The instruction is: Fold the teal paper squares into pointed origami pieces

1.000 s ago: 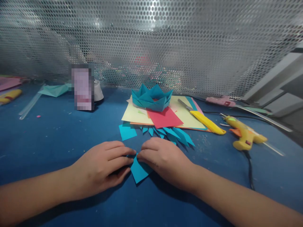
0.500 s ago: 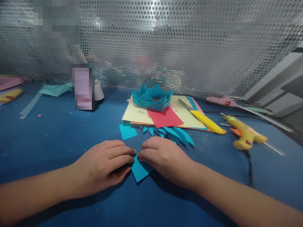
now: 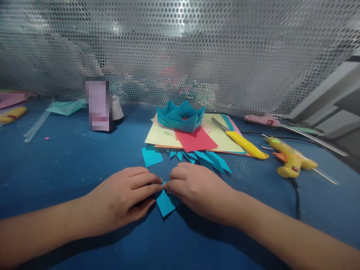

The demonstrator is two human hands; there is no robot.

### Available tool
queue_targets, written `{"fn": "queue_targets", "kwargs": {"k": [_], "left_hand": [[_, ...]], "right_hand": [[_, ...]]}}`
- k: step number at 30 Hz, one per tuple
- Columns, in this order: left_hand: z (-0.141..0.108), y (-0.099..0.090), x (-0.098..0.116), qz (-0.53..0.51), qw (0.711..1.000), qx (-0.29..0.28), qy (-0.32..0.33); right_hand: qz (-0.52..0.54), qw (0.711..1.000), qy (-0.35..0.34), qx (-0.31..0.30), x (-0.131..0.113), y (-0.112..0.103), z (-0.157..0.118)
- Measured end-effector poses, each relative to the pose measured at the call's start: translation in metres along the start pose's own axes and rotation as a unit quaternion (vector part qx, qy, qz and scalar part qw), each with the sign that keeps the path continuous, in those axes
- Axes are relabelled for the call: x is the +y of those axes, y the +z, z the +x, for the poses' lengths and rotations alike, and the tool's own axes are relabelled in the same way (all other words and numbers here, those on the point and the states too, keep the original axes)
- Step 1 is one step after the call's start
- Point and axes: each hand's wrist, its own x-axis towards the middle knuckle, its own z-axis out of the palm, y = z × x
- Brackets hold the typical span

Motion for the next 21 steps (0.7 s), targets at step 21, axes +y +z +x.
{"fn": "queue_targets", "kwargs": {"k": [21], "left_hand": [[-0.0019,-0.002,-0.0021,-0.034,0.999,0.008,0.0]], "right_hand": [[0.084,0.994,0.007,-0.071,0.0093,-0.0091,-0.0027]]}}
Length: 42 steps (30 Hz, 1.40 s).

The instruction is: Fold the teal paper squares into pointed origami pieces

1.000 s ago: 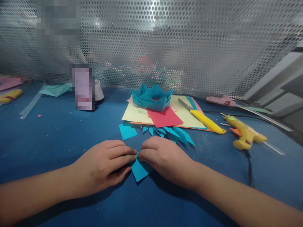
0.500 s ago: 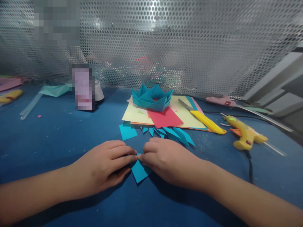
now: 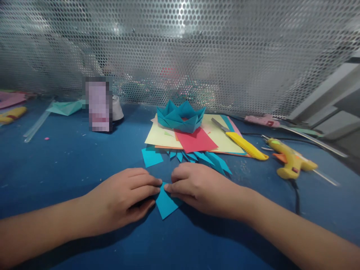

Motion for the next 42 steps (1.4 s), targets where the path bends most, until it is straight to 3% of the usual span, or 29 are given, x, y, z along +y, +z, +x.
{"fn": "queue_targets", "kwargs": {"k": [8,19,25,30,36,42], "left_hand": [[0.0,0.002,-0.001,0.001,1.0,0.016,0.011],[0.003,0.0,0.003,-0.002,1.0,-0.022,-0.011],[0.004,-0.001,0.005,0.014,0.999,-0.034,-0.01],[0.004,-0.005,0.007,0.072,0.996,-0.039,-0.044],[0.001,-0.005,0.009,0.136,0.986,-0.086,-0.041],[-0.001,-0.002,0.011,0.16,0.984,-0.071,-0.032]], "right_hand": [[-0.022,0.999,-0.037,-0.018,0.001,-0.001,0.0],[-0.042,0.998,-0.028,-0.047,0.001,0.001,-0.003],[-0.025,0.999,-0.031,-0.015,0.001,-0.002,-0.002],[0.001,0.999,0.029,0.039,-0.001,0.001,-0.001],[-0.015,1.0,0.021,0.017,-0.007,0.003,0.002],[-0.056,0.998,-0.001,-0.021,-0.009,-0.005,-0.001]]}}
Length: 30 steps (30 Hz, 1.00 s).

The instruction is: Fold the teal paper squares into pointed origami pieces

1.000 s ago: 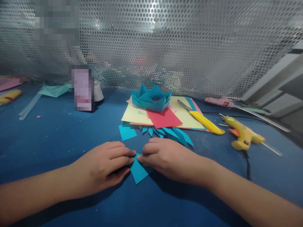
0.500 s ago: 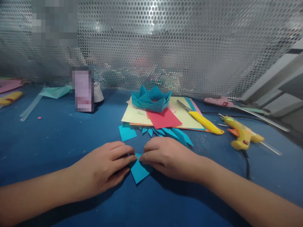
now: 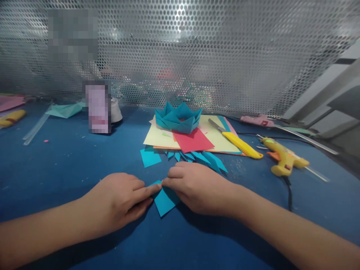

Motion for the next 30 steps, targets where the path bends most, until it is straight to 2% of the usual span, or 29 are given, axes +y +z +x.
{"fn": "queue_targets", "kwargs": {"k": [6,9,12,15,18,23,27,30], "left_hand": [[0.0,-0.001,0.002,-0.011,1.0,0.015,-0.007],[0.0,-0.001,0.002,-0.033,0.999,0.037,-0.009],[0.002,0.0,0.001,-0.1,0.993,0.063,-0.005],[0.005,0.001,-0.001,-0.168,0.983,0.069,0.015],[0.006,0.001,-0.001,-0.193,0.98,0.053,0.021],[0.004,-0.001,0.0,-0.175,0.983,0.06,0.009],[0.004,-0.002,-0.001,-0.17,0.984,0.059,0.013],[0.003,-0.001,-0.003,-0.175,0.983,0.052,0.008]], "right_hand": [[-0.031,0.999,-0.037,-0.022,0.0,-0.011,-0.002],[-0.035,0.999,-0.024,-0.001,-0.001,-0.008,-0.003],[-0.029,0.999,0.009,0.042,-0.002,-0.004,-0.004],[0.029,0.996,0.039,0.072,-0.004,-0.003,-0.003],[0.09,0.991,0.078,0.061,-0.009,-0.004,0.001],[0.085,0.994,0.064,0.012,-0.013,-0.004,0.004],[0.071,0.996,0.046,0.022,-0.012,-0.006,0.004],[0.096,0.994,0.057,0.021,-0.012,-0.007,0.003]]}}
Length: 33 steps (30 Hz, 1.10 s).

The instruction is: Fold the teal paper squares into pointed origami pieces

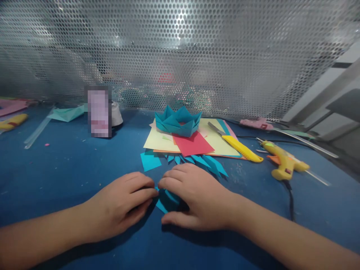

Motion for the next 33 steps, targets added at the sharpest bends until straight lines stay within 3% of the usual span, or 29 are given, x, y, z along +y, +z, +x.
{"fn": "queue_targets", "kwargs": {"k": [7,14,16,19,22,26,29,33], "left_hand": [[-0.001,0.001,-0.003,-0.008,0.999,-0.019,-0.028],[-0.001,0.001,-0.001,-0.109,0.992,0.034,-0.05],[-0.001,-0.001,0.0,-0.16,0.983,0.034,-0.088],[0.002,-0.002,0.003,-0.283,0.939,0.018,-0.194],[0.005,0.001,0.006,-0.384,0.885,0.049,-0.258],[0.008,0.006,0.006,-0.463,0.834,0.092,-0.287],[0.01,0.007,0.005,-0.511,0.8,0.091,-0.301],[0.01,0.007,0.004,-0.523,0.788,0.08,-0.315]], "right_hand": [[0.083,0.989,0.118,0.042,0.001,0.007,-0.001],[0.189,0.968,0.144,0.076,0.003,0.011,-0.001],[0.217,0.961,0.145,0.087,0.003,0.011,-0.001],[0.27,0.944,0.149,0.118,0.001,0.012,0.001],[0.341,0.915,0.165,0.136,-0.003,0.013,0.004],[0.431,0.877,0.184,0.107,-0.009,0.01,0.007],[0.467,0.854,0.212,0.088,-0.012,0.008,0.008],[0.443,0.85,0.277,0.062,-0.012,0.01,0.01]]}}
